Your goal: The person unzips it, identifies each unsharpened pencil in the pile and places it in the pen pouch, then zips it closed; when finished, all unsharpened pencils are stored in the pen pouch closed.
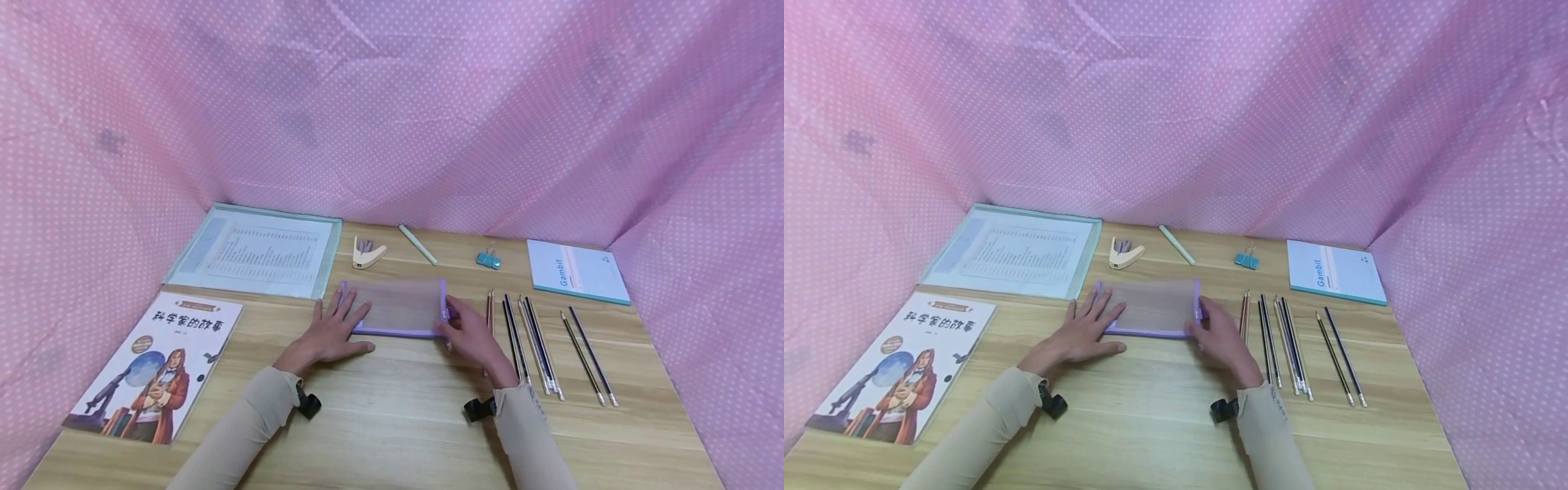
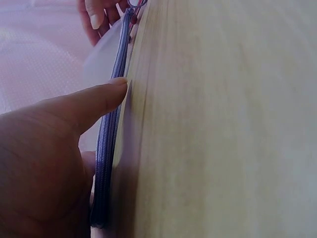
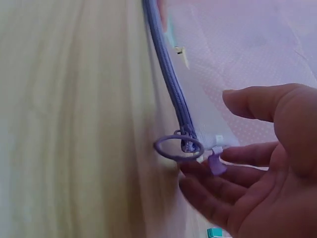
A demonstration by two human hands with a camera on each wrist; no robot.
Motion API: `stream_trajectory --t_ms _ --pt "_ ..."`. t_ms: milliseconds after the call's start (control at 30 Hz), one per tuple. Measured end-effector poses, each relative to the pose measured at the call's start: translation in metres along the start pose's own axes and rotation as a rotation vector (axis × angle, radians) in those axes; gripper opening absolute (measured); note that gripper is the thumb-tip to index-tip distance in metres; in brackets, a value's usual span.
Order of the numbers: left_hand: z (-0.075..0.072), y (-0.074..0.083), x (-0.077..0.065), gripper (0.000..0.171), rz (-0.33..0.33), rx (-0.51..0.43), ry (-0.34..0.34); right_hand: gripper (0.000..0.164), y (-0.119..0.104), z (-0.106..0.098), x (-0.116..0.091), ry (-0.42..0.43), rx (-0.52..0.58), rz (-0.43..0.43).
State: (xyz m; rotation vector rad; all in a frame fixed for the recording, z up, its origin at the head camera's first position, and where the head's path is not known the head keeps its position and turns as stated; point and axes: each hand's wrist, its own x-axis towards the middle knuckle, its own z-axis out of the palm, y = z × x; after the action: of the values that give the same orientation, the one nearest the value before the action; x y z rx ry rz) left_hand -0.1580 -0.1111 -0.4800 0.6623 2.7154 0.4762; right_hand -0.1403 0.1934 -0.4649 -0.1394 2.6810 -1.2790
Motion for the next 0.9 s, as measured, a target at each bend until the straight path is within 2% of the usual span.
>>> stream_trajectory --t_ms 267,533,900 --pt "0.002 -0.001 0.0 0.087 0.0 0.005 0.0 0.064 0.007 -0.002 0.005 0.027 0.113 0.014" --pt "0.002 -0.002 0.001 0.087 0.002 0.001 -0.003 0.068 0.01 -0.001 0.007 0.038 0.157 0.027" --pt "0.002 -0.003 0.003 0.086 0.0 -0.006 -0.006 0.084 0.013 -0.002 0.007 0.021 0.206 0.023"
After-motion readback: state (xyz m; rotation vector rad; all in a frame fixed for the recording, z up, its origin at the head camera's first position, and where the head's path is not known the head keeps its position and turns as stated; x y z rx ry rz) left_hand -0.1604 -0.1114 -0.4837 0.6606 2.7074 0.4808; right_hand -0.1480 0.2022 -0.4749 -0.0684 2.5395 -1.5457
